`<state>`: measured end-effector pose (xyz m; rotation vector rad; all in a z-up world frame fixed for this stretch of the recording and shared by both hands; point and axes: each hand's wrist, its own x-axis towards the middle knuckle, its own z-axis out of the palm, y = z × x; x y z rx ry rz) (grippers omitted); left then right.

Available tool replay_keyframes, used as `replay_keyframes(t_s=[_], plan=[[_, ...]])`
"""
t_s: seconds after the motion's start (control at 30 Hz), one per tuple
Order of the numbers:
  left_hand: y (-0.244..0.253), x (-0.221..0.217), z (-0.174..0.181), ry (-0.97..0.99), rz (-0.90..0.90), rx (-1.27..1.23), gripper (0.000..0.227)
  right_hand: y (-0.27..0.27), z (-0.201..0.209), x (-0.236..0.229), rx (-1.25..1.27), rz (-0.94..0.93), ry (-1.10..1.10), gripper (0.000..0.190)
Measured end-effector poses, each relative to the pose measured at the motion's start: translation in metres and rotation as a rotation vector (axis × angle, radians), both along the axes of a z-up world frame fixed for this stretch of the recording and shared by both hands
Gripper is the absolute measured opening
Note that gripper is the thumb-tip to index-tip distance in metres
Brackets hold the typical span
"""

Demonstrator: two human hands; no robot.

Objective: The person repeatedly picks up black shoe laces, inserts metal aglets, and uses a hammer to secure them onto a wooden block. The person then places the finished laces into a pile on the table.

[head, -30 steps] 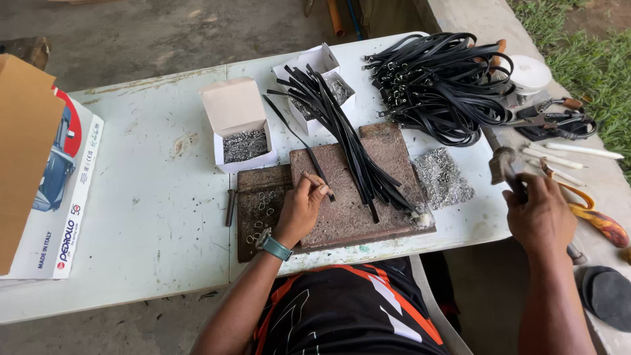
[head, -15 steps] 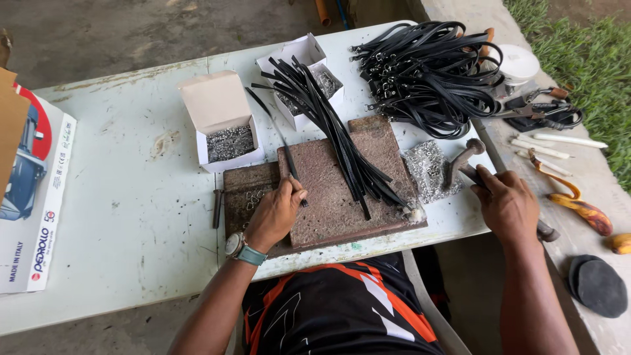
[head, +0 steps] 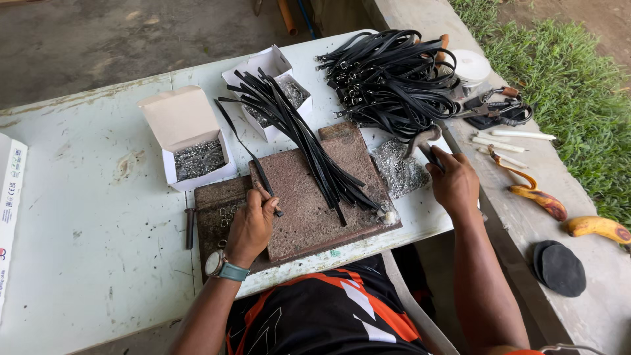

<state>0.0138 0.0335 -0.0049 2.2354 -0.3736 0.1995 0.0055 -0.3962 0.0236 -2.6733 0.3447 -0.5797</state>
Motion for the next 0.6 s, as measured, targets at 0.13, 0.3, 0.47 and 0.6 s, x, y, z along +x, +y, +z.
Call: replay_keyframes(t_s=[0.13, 0.3, 0.47, 0.6], plan=[[0.000, 0.003, -0.004, -0.051, -0.016, -0.068, 0.021, 0.010, 0.007, 0.001, -0.188, 0.079, -0.092, 0.035], [-0.001, 0.011, -0.005, -0.005, -0.011, -0.249, 0.023, 0.068, 0.027, -0.023, -0.017, 0.266, -0.235, 0.026], [0.000, 0.011, -0.001, 0.101, -0.014, -0.371, 0.026, 0.165, 0.028, -0.021, -0.031, 0.610, 0.129, 0.020], [0.003, 0.009, -0.005, 0.094, 0.004, -0.348, 0.028, 0.179, 0.029, -0.010, -0.214, 0.499, 0.329, 0.029]])
